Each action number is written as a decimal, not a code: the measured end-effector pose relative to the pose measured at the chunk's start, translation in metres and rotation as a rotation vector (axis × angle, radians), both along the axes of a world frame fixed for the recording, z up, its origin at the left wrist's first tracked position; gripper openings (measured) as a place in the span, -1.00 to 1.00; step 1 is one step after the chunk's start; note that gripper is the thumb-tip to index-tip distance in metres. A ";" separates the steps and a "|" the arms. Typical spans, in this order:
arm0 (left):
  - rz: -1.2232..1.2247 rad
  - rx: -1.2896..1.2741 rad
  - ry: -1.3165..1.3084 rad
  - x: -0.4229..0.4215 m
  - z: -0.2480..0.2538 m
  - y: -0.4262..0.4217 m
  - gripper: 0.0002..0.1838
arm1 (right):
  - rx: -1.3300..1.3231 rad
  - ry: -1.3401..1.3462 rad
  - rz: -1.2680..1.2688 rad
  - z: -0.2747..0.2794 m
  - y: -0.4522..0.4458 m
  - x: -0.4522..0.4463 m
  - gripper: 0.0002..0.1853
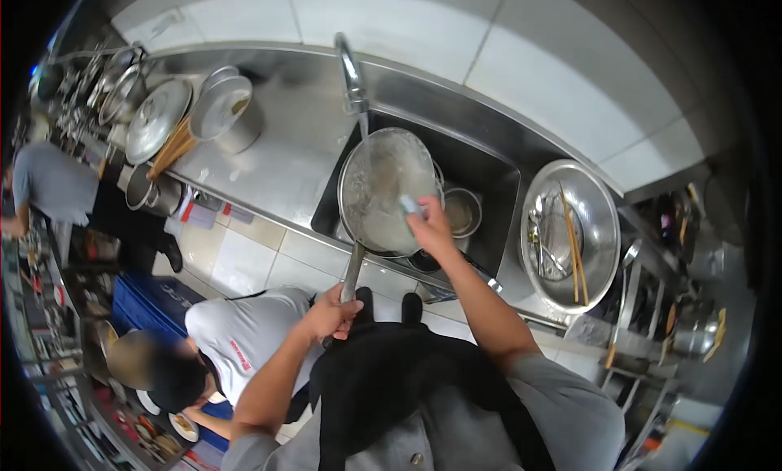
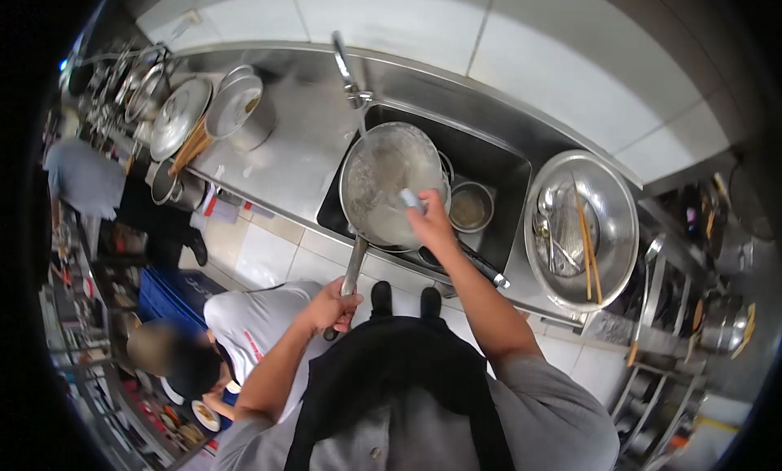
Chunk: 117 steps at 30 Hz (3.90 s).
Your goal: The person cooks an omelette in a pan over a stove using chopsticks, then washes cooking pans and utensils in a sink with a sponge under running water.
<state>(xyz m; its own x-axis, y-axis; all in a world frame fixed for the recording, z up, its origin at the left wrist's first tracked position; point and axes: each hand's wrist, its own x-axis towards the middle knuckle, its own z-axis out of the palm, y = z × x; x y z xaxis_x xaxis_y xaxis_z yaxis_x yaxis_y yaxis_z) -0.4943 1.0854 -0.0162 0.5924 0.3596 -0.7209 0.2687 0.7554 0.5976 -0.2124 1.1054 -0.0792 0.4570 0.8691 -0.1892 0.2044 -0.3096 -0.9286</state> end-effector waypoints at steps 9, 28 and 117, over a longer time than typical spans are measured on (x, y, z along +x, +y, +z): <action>-0.010 0.057 -0.039 0.030 -0.032 -0.031 -0.79 | -0.121 -0.362 0.160 -0.015 0.000 -0.023 -0.70; -0.278 -0.228 -0.131 0.076 0.052 0.002 -0.76 | 0.392 -0.573 -0.356 0.061 0.117 0.072 -0.85; -0.159 -0.190 -0.112 0.039 0.045 -0.001 -0.82 | 0.227 -1.190 0.098 0.010 0.086 0.113 -0.82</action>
<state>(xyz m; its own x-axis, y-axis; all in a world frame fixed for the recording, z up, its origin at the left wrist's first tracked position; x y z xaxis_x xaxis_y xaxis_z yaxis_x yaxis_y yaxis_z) -0.4548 1.0846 0.0286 0.7103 0.1204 -0.6935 0.3332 0.8104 0.4819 -0.0997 1.1916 -0.0695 0.1717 0.8687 0.4645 0.9794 -0.0997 -0.1755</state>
